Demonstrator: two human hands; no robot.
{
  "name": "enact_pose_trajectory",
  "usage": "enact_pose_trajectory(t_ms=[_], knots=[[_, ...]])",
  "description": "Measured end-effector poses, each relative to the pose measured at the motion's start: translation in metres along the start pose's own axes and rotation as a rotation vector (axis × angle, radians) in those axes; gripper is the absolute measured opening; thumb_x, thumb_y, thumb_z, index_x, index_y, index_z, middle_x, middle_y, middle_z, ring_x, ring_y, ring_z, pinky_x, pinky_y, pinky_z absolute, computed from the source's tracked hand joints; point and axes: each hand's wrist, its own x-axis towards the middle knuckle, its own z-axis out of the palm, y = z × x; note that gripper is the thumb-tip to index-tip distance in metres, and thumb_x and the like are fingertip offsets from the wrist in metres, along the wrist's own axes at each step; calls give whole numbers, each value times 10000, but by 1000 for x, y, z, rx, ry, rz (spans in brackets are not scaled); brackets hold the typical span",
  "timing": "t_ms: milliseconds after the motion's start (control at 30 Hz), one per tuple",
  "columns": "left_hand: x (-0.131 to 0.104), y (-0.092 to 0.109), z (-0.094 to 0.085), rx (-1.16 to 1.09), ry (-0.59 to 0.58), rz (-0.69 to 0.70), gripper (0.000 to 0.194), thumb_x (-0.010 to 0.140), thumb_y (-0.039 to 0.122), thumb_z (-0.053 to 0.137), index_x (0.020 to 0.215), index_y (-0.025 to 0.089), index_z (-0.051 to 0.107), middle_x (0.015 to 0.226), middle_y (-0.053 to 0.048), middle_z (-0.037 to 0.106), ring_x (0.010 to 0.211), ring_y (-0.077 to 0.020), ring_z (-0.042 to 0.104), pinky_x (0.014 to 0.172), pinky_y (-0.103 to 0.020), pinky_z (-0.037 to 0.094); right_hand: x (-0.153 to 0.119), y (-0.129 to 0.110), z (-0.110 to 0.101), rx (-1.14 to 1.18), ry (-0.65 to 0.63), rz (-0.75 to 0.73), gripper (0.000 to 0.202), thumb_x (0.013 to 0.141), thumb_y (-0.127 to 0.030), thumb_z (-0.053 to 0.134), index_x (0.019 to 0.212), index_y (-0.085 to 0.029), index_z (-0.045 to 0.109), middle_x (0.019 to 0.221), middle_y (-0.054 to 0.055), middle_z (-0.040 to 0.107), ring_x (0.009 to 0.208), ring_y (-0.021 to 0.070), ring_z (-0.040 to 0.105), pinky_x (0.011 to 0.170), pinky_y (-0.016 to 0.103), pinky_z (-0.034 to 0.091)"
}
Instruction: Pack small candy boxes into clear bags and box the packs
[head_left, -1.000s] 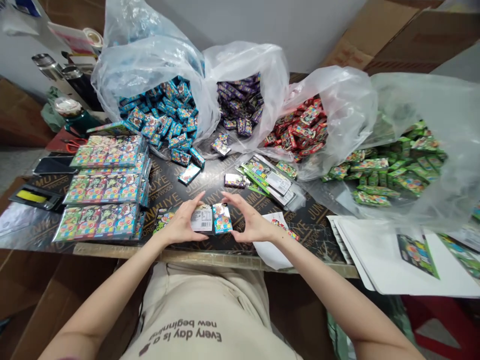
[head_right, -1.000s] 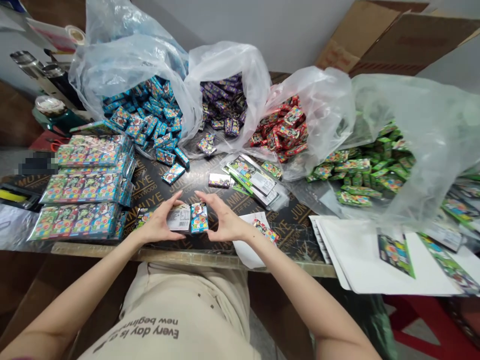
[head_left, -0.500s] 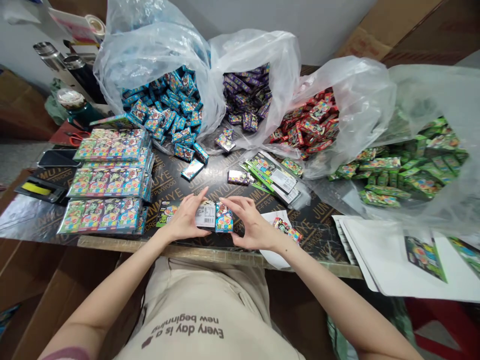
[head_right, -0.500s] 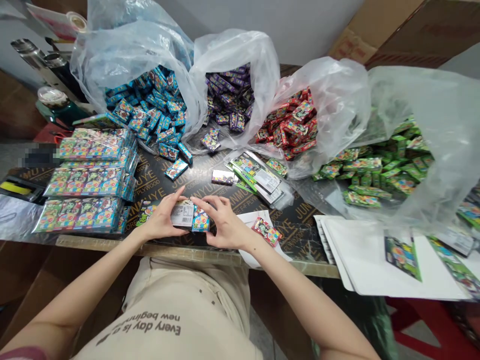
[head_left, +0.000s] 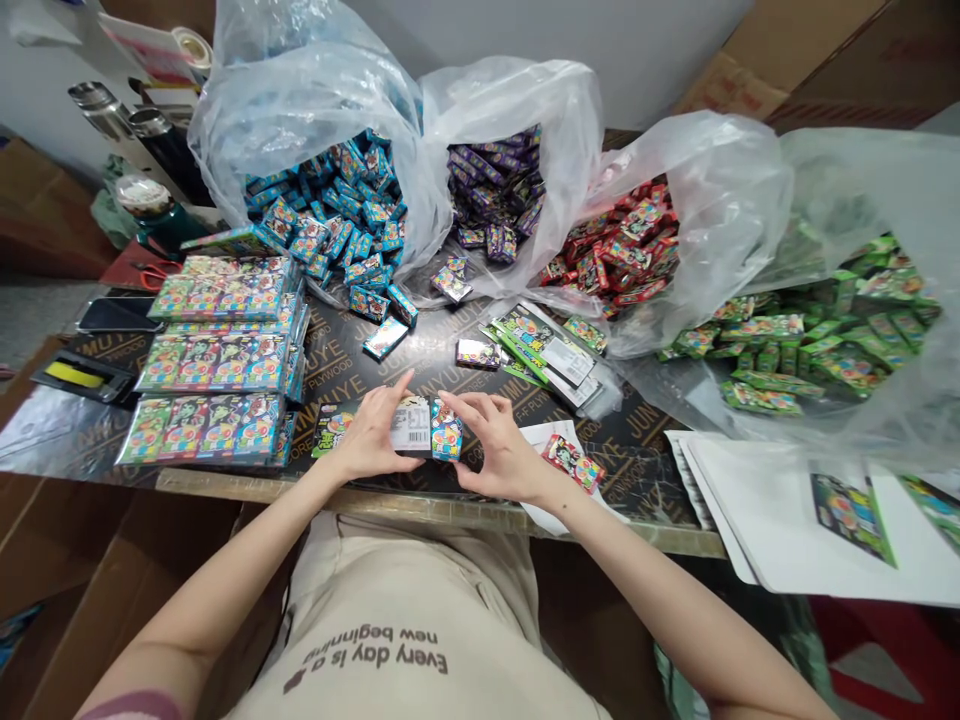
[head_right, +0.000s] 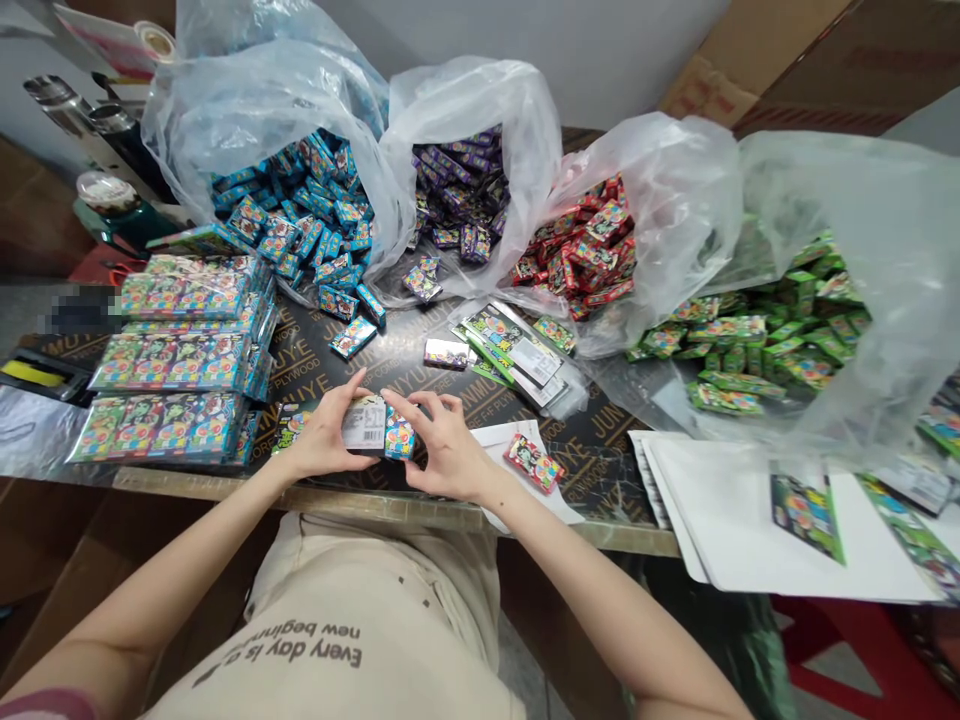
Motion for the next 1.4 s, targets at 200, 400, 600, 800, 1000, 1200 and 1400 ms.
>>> enact_pose_trajectory(t_ms=[200,400,600,800,1000,1200,1400], knots=[[1,8,2,-17,-66,18,1242,576,357,794,1523,241,-1,1247,-94,545,1138,-306,518,1022,-473,373,-2,12,7,220,4,-26,924,720,-246,615,1507,-269,133,1372,125,466,1240,293,464,1031,471,343],[7,6,6,11,62,-47,1164,629,378,785,1517,249,43,1242,-89,543,1116,-276,535,984,-423,408,-2,6,19,185,123,99,864,849,-356,604,1517,-289,61,1349,126,547,1219,273,539,1101,527,209],[15,7,14,141,13,-59,1054,663,366,764,1511,261,147,1249,-110,517,1134,-294,501,950,-434,414,31,53,16,-90,269,457,681,913,-518,463,1494,-234,250,1146,145,651,1102,324,581,994,525,320],[19,7,35,338,-133,-76,739,674,350,741,1359,250,480,1257,-135,475,1148,-328,454,960,-475,381,64,103,23,-519,140,657,828,777,-574,619,1455,-173,363,1062,213,603,993,383,552,856,510,388],[21,6,30,454,-206,-92,734,647,384,763,1325,260,512,1163,-144,491,1081,-346,453,885,-482,409,61,91,33,-472,54,519,699,772,-418,612,1408,-203,416,1294,213,481,1121,387,466,884,496,378],[24,7,26,473,-232,-109,736,638,414,768,1311,244,524,1130,-146,488,1063,-350,450,855,-482,428,80,108,25,-300,-83,378,573,824,-211,540,1388,-168,449,1199,178,557,1124,325,481,924,484,347],[17,0,16,413,-215,-189,697,629,363,773,1273,237,538,1137,-129,479,1066,-329,455,870,-462,431,56,130,5,-100,-286,177,619,722,24,434,1234,-265,630,1472,119,381,1377,324,304,1049,564,249]])
